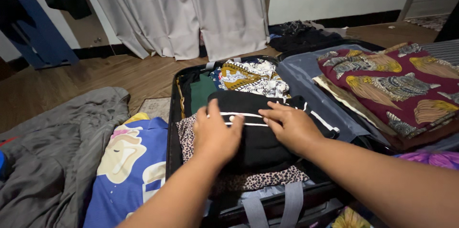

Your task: The person opens a red suitcase on a bed and removes folded clothes one by one, placing them on the bed. The items include black pants, gray pants, pink pants, and patterned shirts.

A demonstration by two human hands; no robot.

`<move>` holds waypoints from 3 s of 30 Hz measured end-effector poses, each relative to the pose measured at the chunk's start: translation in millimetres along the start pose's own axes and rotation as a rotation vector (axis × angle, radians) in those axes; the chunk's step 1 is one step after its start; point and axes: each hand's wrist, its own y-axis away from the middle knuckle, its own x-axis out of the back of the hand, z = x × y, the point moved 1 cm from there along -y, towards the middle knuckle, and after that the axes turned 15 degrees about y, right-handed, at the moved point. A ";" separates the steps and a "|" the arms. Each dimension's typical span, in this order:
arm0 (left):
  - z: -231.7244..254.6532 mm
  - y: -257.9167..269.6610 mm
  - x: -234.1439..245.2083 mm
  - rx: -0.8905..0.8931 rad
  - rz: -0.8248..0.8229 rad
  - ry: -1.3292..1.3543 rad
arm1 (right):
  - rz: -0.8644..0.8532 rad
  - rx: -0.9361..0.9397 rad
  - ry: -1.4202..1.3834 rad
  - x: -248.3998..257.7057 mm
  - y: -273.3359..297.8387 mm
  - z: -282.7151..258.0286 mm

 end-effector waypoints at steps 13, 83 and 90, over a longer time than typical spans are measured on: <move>13.3 -34.7 24.7 0.545 -0.224 0.579 | 0.087 0.155 0.023 38.3 16.2 -41.6; 153.8 37.6 -123.0 -0.637 -0.467 0.154 | -0.107 -0.482 0.684 147.5 2.7 193.7; 142.1 36.5 -106.3 -0.539 -0.445 0.050 | -0.044 -0.450 0.705 140.7 11.3 205.8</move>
